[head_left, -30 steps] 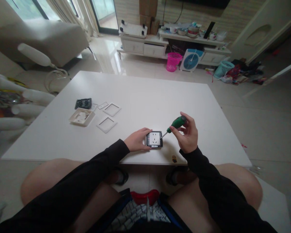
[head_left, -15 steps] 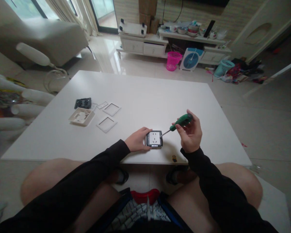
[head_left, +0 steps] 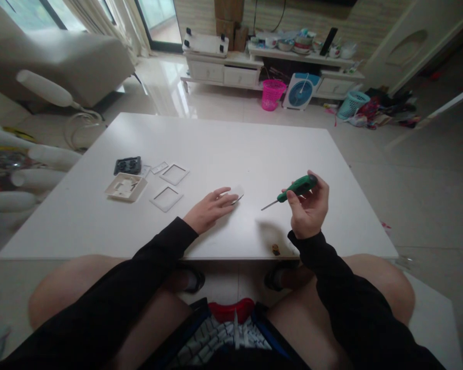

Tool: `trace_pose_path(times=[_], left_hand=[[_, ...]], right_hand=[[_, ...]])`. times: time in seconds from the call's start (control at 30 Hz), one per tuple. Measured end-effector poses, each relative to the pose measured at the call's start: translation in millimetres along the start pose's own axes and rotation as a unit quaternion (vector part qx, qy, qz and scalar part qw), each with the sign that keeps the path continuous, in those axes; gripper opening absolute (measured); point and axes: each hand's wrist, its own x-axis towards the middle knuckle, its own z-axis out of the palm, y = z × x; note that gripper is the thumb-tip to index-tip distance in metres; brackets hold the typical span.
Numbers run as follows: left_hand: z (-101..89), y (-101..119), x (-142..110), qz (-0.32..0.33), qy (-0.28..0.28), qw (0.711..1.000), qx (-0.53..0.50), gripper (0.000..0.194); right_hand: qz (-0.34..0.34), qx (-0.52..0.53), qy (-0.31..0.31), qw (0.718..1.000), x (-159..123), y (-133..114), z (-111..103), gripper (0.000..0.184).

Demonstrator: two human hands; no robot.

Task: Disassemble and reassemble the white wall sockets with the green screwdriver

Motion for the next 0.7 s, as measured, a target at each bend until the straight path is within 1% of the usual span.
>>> trace_pose_path(times=[0.07,0.13,0.27,0.3,0.33,0.4,0.43,0.47,0.5,0.57,0.63,0.7], left_hand=[[0.4,0,0,0.011,-0.033,0.999,-0.002,0.061],[2.1,0,0,0.017,-0.042,0.999,-0.003,0.058],[6.2,3,2,0.035,-0.010,0.999,-0.009,0.056],[6.4,4,2,0.031,0.015,0.999,-0.017,0.056],[5.8,5,3,0.012,0.053,0.998,-0.031,0.056],[2.7,9,5,-0.062,0.143,0.984,-0.083,0.051],[0.7,10,6,-0.108,0.176,0.971,-0.123,0.049],[-1.0,11,7,-0.149,0.193,0.955,-0.169,0.049],[-2.1,11,7,-0.181,0.192,0.940,-0.217,0.049],[-1.2,10,6,-0.218,0.158,0.915,-0.301,0.050],[4.0,9,5,-0.240,0.120,0.896,-0.354,0.051],[11.6,10,4,-0.248,0.091,0.885,-0.383,0.053]], right_hand=[[-0.002,0.004,-0.008,1.000,-2,0,0,0.056],[-0.008,0.005,-0.017,1.000,-2,0,0,0.056],[-0.023,0.000,-0.022,1.000,-3,2,-2,0.056],[-0.027,0.001,-0.019,0.999,-2,2,-2,0.057],[-0.031,0.004,-0.015,0.999,-2,3,-1,0.058],[-0.037,0.009,-0.005,0.999,-2,4,-1,0.059],[-0.039,0.012,0.001,0.999,-1,3,0,0.059],[-0.043,0.014,0.006,0.999,-1,2,1,0.059],[-0.047,0.018,0.010,0.999,-1,1,1,0.058],[-0.054,0.025,0.014,0.998,0,-2,3,0.057],[-0.056,0.030,0.014,0.998,-1,-4,4,0.057],[-0.048,0.035,0.008,0.998,-2,-5,5,0.056]])
